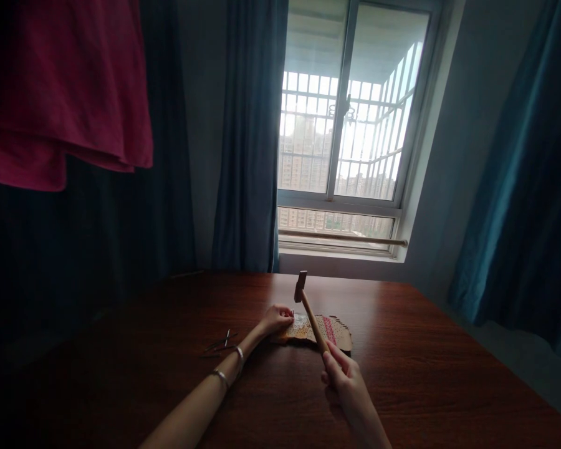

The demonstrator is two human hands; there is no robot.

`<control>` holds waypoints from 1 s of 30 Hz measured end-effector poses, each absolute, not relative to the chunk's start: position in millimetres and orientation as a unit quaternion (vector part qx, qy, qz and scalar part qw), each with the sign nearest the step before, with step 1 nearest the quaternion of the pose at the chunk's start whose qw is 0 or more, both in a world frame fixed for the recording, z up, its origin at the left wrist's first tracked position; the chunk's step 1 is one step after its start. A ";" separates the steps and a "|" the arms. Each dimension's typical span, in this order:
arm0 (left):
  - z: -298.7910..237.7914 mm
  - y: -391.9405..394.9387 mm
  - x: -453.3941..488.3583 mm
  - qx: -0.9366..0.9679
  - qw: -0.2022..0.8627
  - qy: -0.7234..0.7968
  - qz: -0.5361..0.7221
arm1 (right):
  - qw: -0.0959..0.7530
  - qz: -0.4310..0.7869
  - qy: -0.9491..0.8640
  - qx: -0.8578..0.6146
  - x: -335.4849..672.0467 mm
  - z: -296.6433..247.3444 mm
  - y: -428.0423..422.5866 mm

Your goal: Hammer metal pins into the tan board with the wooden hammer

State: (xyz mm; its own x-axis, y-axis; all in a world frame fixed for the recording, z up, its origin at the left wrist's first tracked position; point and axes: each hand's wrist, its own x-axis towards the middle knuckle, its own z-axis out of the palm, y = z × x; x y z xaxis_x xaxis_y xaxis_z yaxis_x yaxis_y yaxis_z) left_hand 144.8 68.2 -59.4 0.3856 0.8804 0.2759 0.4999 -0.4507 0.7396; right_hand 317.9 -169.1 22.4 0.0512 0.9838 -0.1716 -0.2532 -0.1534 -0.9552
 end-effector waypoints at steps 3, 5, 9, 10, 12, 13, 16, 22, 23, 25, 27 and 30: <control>-57.6 67.2 144.7 0.784 0.294 0.436 0.330 | 0.518 0.586 -0.380 -0.494 318.3 22.8 -169.5; -56.2 66.4 144.7 0.782 0.301 0.439 0.324 | 0.509 0.588 -0.384 -0.498 317.4 23.6 -169.6; -54.5 65.1 144.7 0.781 0.294 0.445 0.324 | 0.520 0.582 -0.386 -0.492 313.8 22.7 -169.5; -54.3 64.8 144.7 0.782 0.294 0.443 0.324 | 0.520 0.579 -0.387 -0.495 313.2 22.2 -169.5; -53.7 63.8 144.5 0.783 0.298 0.440 0.324 | 0.512 0.574 -0.390 -0.506 312.7 22.0 -169.7; -53.3 63.3 144.5 0.782 0.299 0.440 0.324 | 0.508 0.573 -0.392 -0.510 312.7 22.4 -170.0; -52.2 61.7 144.9 0.779 0.298 0.444 0.328 | 0.512 0.574 -0.395 -0.503 312.4 25.4 -171.4; -53.9 63.0 146.1 0.774 0.299 0.446 0.335 | 0.506 0.585 -0.396 -0.495 310.6 28.0 -172.4; -54.1 63.3 146.2 0.773 0.303 0.446 0.333 | 0.501 0.586 -0.397 -0.498 310.4 28.2 -172.2; -53.9 63.2 146.2 0.773 0.311 0.442 0.333 | 0.504 0.586 -0.400 -0.493 310.2 28.6 -171.8; -53.0 62.5 146.0 0.772 0.313 0.439 0.337 | 0.514 0.587 -0.404 -0.477 309.9 28.3 -171.5; -52.0 61.9 145.3 0.770 0.308 0.445 0.337 | 0.516 0.588 -0.412 -0.467 309.8 25.0 -170.4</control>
